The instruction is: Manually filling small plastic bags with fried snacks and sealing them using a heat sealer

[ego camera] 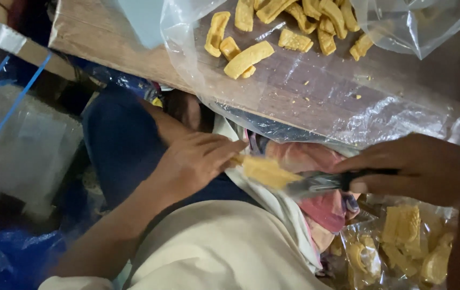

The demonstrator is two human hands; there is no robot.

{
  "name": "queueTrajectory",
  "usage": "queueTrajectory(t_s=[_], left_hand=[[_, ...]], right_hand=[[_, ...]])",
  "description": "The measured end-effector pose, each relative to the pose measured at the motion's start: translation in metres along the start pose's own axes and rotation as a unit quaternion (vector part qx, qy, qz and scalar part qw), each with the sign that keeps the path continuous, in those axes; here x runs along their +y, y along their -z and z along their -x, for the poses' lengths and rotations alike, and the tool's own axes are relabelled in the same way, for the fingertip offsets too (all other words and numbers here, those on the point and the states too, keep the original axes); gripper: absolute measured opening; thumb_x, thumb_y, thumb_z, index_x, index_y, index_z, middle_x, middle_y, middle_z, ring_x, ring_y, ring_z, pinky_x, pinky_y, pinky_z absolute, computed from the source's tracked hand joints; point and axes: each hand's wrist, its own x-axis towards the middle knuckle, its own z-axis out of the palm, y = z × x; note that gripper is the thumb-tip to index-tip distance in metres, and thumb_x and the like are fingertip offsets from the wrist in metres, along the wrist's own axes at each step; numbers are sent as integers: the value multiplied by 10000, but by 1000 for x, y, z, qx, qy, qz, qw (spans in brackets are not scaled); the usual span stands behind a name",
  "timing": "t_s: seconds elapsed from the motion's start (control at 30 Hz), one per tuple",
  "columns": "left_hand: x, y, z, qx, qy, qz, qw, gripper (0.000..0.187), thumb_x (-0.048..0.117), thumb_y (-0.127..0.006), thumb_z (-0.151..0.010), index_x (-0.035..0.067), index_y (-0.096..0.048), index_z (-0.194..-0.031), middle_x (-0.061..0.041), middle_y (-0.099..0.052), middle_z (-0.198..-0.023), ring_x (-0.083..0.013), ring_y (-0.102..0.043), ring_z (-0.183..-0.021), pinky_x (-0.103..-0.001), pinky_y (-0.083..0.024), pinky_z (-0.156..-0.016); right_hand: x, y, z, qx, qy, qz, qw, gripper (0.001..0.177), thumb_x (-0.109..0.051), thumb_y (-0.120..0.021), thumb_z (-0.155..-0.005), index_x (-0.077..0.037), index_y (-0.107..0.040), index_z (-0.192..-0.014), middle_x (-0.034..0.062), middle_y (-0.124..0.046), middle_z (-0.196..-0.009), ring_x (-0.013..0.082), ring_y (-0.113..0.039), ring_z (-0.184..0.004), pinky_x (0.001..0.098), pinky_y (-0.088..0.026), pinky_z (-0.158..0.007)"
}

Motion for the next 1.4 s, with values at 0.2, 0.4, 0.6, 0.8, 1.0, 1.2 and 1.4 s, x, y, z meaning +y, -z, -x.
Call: queueTrajectory(t_s=[0.2, 0.4, 0.6, 0.8, 1.0, 1.2, 1.4], left_hand=[[-7, -17, 16, -82, 135, 196, 968, 445, 127, -635, -926, 123, -638, -1371, -71, -764, -1075, -205, -696, -833, -313, -535, -744], [-35, -32, 47, -49, 252, 495, 830, 562, -6, -787, -832, -25, -601, -1362, -88, -741, -1163, -132, -682, -976, -259, -548, -894], [-34, -37, 53, 7, 234, 512, 826, 407, -22, -848, -798, 1, -716, -1182, -78, -766, -1092, -140, -672, -959, -334, -550, -922], [-31, -33, 51, 31, 233, 491, 839, 526, 22, -881, -797, 29, -685, -1284, -76, -730, -1089, -177, -652, -970, -409, -556, -945], [-32, -7, 41, 9, 272, 351, 896, 547, 148, -830, -828, 37, -642, -1328, -105, -753, -1104, -186, -709, -919, -341, -566, -845], [-26, -9, 23, -28, 252, 251, 934, 594, 97, -737, -848, 35, -548, -1407, -114, -753, -1178, -190, -745, -930, -289, -570, -790], [-16, -14, 8, -14, 221, 140, 965, 535, 134, -736, -879, 43, -572, -1380, -126, -746, -1112, -221, -728, -843, -308, -553, -702]], right_hand=[[1, 12, 8, 73, 87, -25, 993, 585, -536, -638, -793, -582, -655, -1376, -146, -917, -752, 85, -748, -516, 283, -530, -570], [9, 10, -28, 214, 91, -207, 950, 734, -514, -611, -829, -247, -535, -1508, 56, -691, -836, 227, -639, -604, 394, -492, -522], [-12, 9, -135, 564, 121, 176, 798, 485, -490, -666, -982, -284, -652, -1421, -3, -712, -915, 159, -682, -752, 282, -507, -588], [-26, 14, -194, 724, 184, 224, 627, 340, -516, -632, -1046, -326, -714, -1316, -53, -664, -931, 130, -703, -834, 272, -549, -714], [-40, 16, -138, 425, -1, 39, 904, 364, -438, -390, -1117, -252, -627, -1320, 36, -651, -796, 199, -587, -610, 349, -464, -532], [-2, -33, -77, 539, 46, -29, 840, 422, -228, -633, -1066, -109, -667, -1470, 156, -721, -934, 236, -606, -670, 377, -456, -554], [-13, -35, -6, 495, -75, 74, 863, 414, -368, -594, -1068, -183, -680, -1428, 62, -804, -1051, 224, -725, -911, 362, -554, -673]])
